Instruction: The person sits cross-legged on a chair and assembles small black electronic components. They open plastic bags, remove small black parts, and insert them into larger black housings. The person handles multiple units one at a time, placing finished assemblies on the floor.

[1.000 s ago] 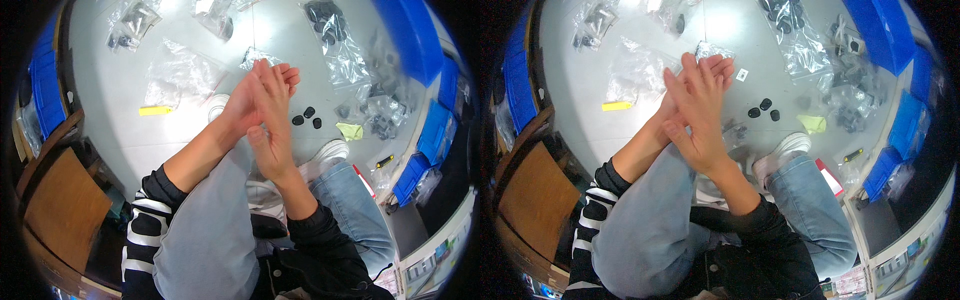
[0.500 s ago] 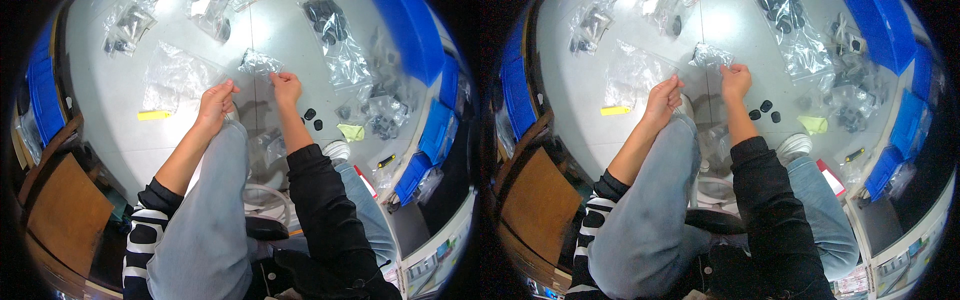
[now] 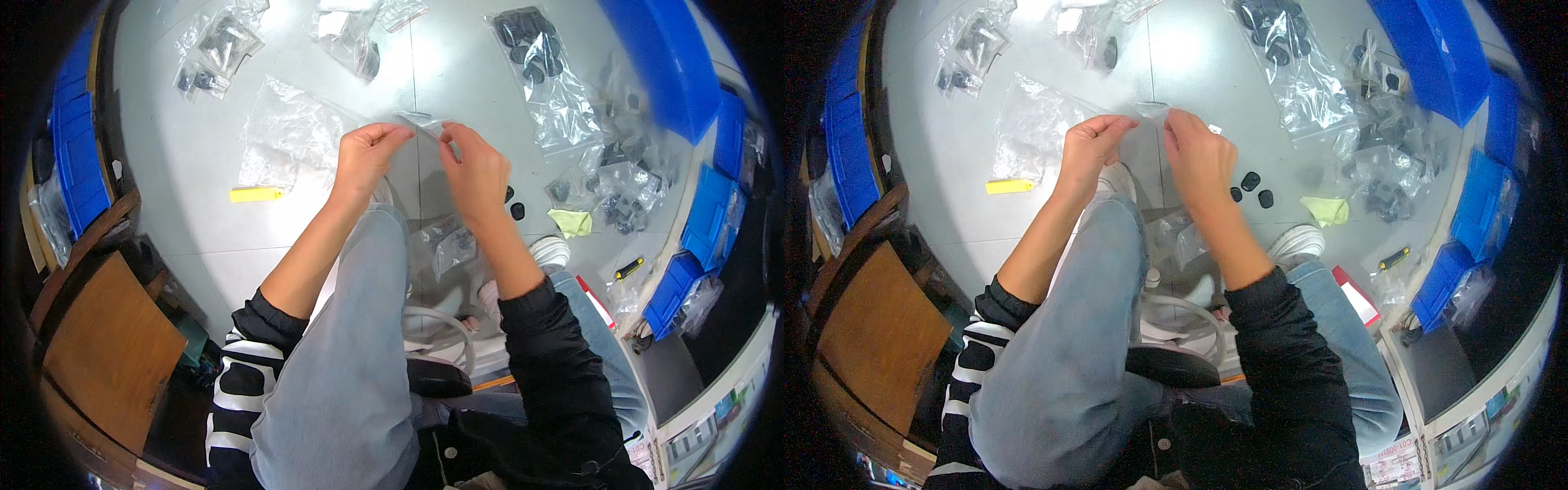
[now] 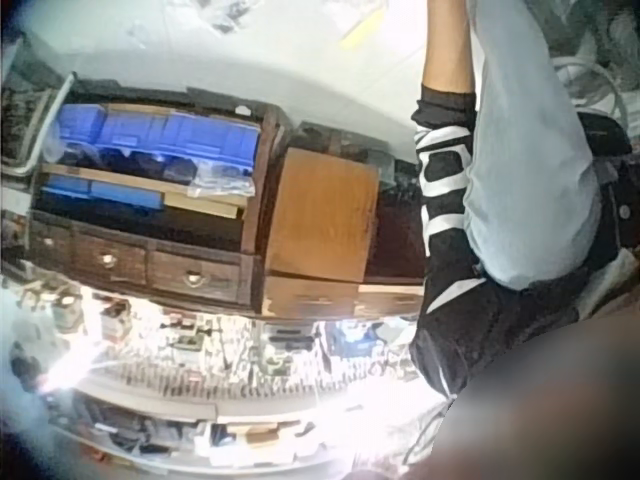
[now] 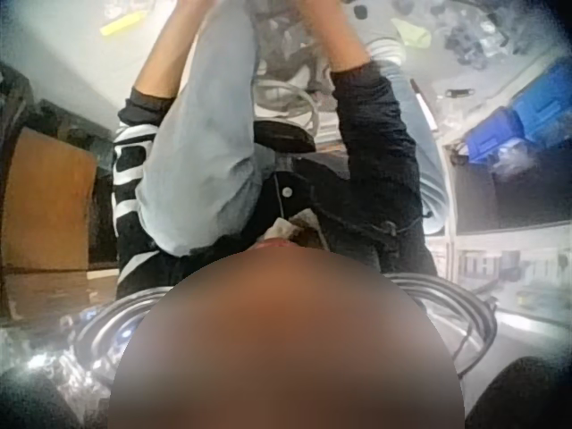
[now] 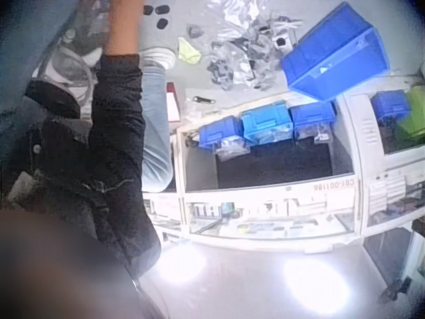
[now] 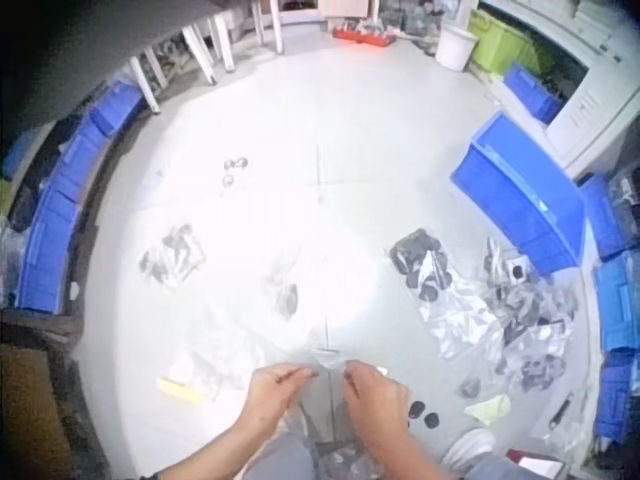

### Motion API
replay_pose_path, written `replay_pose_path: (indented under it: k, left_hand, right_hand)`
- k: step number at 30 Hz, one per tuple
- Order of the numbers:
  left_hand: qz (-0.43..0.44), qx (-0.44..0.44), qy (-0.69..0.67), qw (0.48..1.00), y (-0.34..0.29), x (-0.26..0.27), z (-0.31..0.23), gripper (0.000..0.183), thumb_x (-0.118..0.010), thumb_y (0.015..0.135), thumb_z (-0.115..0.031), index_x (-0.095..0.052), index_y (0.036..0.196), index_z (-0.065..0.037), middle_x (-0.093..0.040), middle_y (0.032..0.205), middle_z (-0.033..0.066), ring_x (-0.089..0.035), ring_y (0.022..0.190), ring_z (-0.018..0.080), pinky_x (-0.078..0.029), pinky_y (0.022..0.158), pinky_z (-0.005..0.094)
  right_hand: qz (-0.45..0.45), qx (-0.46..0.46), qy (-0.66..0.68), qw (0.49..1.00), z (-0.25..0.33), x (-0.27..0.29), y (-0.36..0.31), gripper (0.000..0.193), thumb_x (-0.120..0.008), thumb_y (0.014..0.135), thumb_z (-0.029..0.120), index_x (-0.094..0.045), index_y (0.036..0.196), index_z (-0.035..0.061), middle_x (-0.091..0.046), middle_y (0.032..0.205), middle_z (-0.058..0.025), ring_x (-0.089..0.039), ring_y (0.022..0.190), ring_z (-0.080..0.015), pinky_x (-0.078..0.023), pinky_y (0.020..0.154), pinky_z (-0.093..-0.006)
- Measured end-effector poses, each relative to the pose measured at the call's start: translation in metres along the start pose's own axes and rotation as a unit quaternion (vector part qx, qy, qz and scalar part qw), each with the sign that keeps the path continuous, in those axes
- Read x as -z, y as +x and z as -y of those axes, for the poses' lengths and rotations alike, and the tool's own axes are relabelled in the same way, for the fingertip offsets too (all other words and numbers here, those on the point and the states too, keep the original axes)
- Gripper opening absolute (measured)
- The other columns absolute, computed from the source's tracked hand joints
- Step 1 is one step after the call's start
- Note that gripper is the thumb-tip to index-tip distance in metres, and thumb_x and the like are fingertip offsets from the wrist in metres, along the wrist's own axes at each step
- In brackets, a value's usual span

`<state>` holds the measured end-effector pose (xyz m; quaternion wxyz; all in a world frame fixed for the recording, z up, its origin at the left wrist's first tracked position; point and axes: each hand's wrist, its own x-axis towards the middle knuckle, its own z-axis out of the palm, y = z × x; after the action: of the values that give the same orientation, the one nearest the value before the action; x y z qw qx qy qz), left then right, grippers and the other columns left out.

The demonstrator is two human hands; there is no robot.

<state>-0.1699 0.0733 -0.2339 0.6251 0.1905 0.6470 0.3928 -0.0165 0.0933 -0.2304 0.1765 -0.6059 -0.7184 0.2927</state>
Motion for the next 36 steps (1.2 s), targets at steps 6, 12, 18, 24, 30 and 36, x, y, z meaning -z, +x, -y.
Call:
replay_pose_path:
  k: [6,12,18,24,30,36]
  left_hand:
    - [0.004,-0.071,0.265,0.962,-0.007,-0.006,-0.028,0.025,-0.070,0.073,-0.022,-0.065,0.083,0.000,-0.048,0.054,-0.0021,-0.040,0.050,0.0046,-0.031,0.044,0.0223]
    - [0.004,-0.078,0.348,0.934,-0.007,-0.003,-0.043,0.025,-0.070,0.072,-0.018,-0.064,0.085,0.001,-0.046,0.053,-0.0015,-0.040,0.047,0.0072,-0.033,0.044,0.0236]
    - [-0.011,-0.201,0.467,0.861,-0.005,0.000,-0.028,0.020,-0.063,0.073,-0.014,-0.062,0.083,0.003,-0.058,0.060,0.0144,-0.056,0.053,0.0221,-0.045,0.053,0.0329]
    - [0.021,-0.154,0.392,0.907,-0.009,0.002,-0.024,0.013,-0.062,0.074,-0.010,-0.063,0.083,0.000,-0.047,0.051,0.0052,-0.045,0.046,0.0117,-0.038,0.046,0.0272]
    - [0.087,0.052,0.111,0.989,-0.013,0.007,-0.018,0.020,-0.053,0.083,-0.011,-0.063,0.090,0.004,-0.055,0.065,0.0015,-0.050,0.058,0.0116,-0.043,0.056,0.0245]
    - [0.125,0.189,-0.132,0.965,-0.007,0.021,-0.006,0.036,-0.038,0.090,-0.016,-0.050,0.109,0.012,-0.057,0.103,0.0152,-0.056,0.094,0.0213,-0.045,0.089,0.0312]
  right_hand:
    - [0.034,0.178,-0.078,0.980,0.008,0.016,0.004,0.014,-0.056,0.070,0.007,-0.057,0.084,0.0072,-0.061,0.095,-0.0069,-0.058,0.076,-0.0241,-0.045,0.064,-0.0345]
    - [0.057,0.226,-0.045,0.971,0.012,0.012,0.006,0.016,-0.056,0.069,0.001,-0.057,0.084,0.0050,-0.059,0.092,-0.0051,-0.055,0.087,-0.0230,-0.042,0.076,-0.0354]
    - [0.068,0.256,-0.033,0.964,0.010,0.010,-0.001,0.018,-0.057,0.068,-0.002,-0.058,0.085,0.0030,-0.057,0.091,-0.0059,-0.053,0.089,-0.0249,-0.043,0.076,-0.0361]
    - [0.108,0.234,-0.020,0.966,0.006,0.008,-0.005,0.014,-0.053,0.070,0.004,-0.057,0.083,0.0022,-0.055,0.100,-0.0087,-0.051,0.095,-0.0243,-0.040,0.083,-0.0350]
    - [0.124,0.253,-0.052,0.958,0.005,0.001,-0.003,0.014,-0.054,0.069,0.006,-0.058,0.083,0.0018,-0.056,0.105,-0.0092,-0.051,0.097,-0.0243,-0.041,0.081,-0.0353]
    - [0.112,0.312,-0.102,0.938,-0.005,-0.010,0.000,0.010,-0.057,0.068,0.008,-0.061,0.076,0.0033,-0.057,0.097,-0.0071,-0.052,0.094,-0.0203,-0.041,0.080,-0.0342]
